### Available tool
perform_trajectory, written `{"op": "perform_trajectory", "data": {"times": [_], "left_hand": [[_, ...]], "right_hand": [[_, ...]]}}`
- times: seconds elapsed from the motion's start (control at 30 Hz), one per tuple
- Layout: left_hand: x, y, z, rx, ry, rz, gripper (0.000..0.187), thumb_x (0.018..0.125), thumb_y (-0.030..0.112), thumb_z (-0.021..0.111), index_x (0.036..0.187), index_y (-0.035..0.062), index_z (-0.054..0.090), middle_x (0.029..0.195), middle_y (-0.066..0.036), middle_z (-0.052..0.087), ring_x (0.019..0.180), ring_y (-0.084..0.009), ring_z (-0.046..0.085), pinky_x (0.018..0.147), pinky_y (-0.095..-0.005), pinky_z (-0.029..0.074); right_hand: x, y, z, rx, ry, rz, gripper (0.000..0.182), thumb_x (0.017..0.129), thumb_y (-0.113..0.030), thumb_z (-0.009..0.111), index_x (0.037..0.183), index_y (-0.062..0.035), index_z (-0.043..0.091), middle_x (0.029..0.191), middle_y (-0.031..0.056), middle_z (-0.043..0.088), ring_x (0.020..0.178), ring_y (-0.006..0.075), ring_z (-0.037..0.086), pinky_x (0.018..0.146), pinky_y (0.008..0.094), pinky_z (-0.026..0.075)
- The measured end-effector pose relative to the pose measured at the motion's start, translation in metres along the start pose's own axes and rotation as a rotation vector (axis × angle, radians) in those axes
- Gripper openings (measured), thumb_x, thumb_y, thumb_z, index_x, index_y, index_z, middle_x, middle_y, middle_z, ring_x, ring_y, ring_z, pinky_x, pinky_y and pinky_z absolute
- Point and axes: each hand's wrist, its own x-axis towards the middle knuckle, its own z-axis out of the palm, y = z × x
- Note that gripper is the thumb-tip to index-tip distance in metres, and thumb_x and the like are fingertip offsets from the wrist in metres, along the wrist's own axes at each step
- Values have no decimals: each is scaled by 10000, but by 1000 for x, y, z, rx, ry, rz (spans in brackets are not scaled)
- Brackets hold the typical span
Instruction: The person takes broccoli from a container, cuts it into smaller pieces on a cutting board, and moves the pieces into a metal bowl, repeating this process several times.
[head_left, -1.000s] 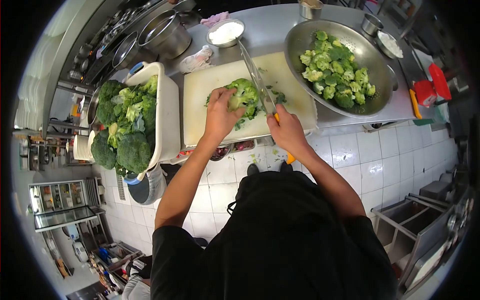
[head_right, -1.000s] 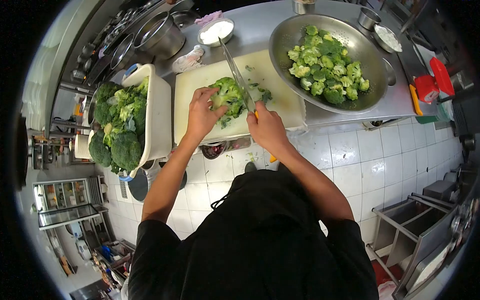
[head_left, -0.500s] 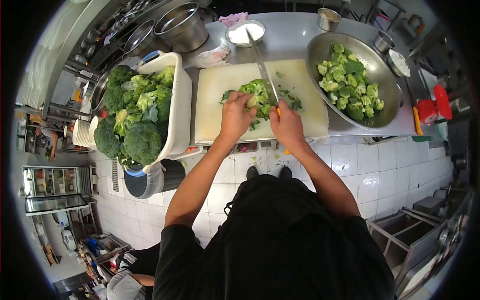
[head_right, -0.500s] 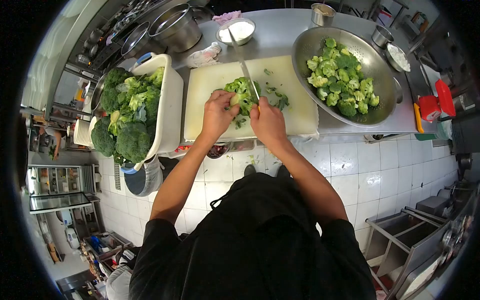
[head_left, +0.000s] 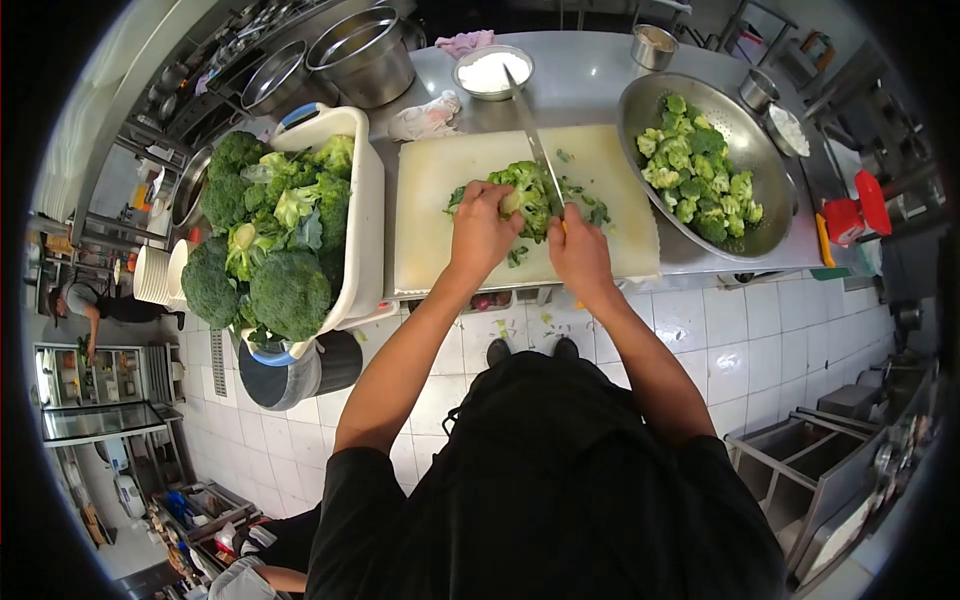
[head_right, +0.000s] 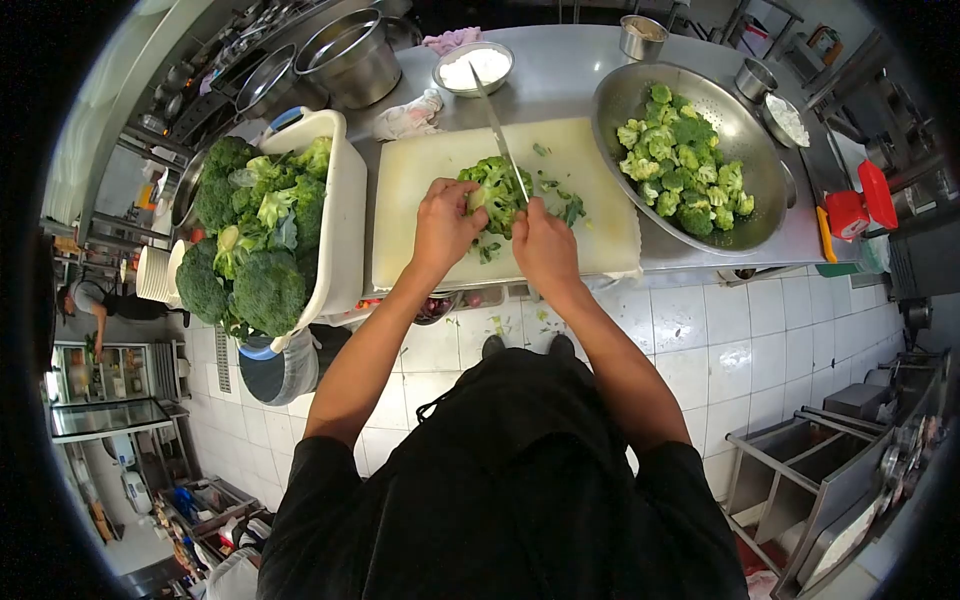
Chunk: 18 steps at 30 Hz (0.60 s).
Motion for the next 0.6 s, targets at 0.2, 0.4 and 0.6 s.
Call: {"op": "perform_trajectory", "data": {"times": [0.2,0.4,0.6], "left_hand": [[22,-6,-7,45,-65,-139,410,761,130,767,1166,69,750,963,-173,709,806,-281,698,785,-387,569],[30,-8,-20,116,-123,172,355,755,41,718,1106,60,764,1046,-176,693,853,-343,691,833,-437,567],[16,-1,-15,130,-89,336,353,749,-30,693,1082,60,769,1071,-155,693,845,-326,690,818,-422,571]], "right_hand": [[11,31,-13,-45,43,128,191,987,-186,544,1028,-2,508,750,263,666,773,507,644,737,599,500],[12,36,-23,-1,46,148,183,981,-182,558,1004,-7,510,753,271,666,763,501,650,722,590,508],[4,-4,-8,65,28,12,170,972,-156,568,990,-2,497,750,256,663,727,479,653,672,574,512]]}}
